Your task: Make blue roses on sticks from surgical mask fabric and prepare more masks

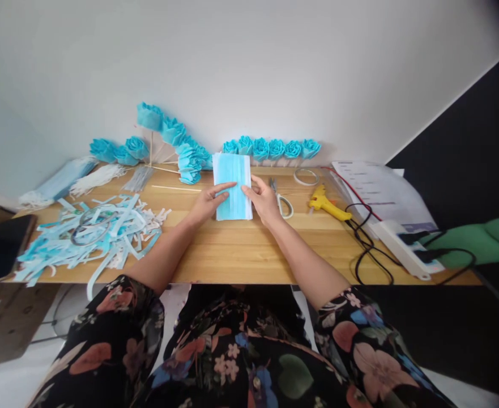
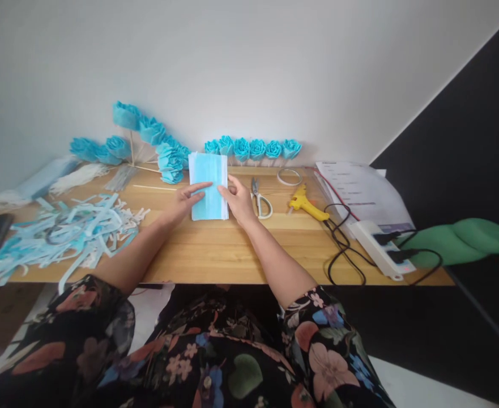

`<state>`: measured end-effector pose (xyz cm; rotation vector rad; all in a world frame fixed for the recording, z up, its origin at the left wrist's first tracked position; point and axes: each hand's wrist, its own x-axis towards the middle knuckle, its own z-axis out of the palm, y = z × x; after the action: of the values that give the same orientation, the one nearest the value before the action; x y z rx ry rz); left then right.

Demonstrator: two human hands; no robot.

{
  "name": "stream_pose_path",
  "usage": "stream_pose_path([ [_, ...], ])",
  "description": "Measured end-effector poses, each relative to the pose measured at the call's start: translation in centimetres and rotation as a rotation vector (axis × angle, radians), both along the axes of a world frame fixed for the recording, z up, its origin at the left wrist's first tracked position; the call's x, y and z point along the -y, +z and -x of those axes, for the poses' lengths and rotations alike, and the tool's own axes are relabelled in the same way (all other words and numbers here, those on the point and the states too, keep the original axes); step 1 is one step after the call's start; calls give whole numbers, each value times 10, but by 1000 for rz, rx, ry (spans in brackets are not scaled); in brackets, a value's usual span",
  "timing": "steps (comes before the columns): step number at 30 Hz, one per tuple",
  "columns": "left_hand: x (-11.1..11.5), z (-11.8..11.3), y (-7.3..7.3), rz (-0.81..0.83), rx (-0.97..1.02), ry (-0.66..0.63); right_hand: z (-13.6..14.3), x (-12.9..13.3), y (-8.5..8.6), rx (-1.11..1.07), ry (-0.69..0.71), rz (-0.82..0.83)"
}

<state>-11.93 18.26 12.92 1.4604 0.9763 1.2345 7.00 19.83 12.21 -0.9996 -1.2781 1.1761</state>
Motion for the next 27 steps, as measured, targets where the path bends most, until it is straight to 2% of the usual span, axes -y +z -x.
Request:
stream_pose_path([
  [9, -5, 4, -7, 226, 242, -94, -3, 1, 7, 16, 24, -16],
  [14, -6, 4, 1, 236, 296, -24, -3, 3, 10, -80, 120, -19],
  [18, -10, 2, 8, 260, 319, -1, -1, 3, 7, -2, 170, -94],
  [21, -11, 0, 8, 270, 334, -43, -1, 2, 7, 121, 84, -174],
  [23, -10, 0, 7, 304, 335, -152, -3, 4, 11, 185, -12, -188],
  [25, -8, 0, 6, 339, 329, -249, -5, 5, 16, 175, -94, -183],
  [27, -7, 2, 8, 335, 350, -292, -6, 7, 22, 115, -149, -190],
])
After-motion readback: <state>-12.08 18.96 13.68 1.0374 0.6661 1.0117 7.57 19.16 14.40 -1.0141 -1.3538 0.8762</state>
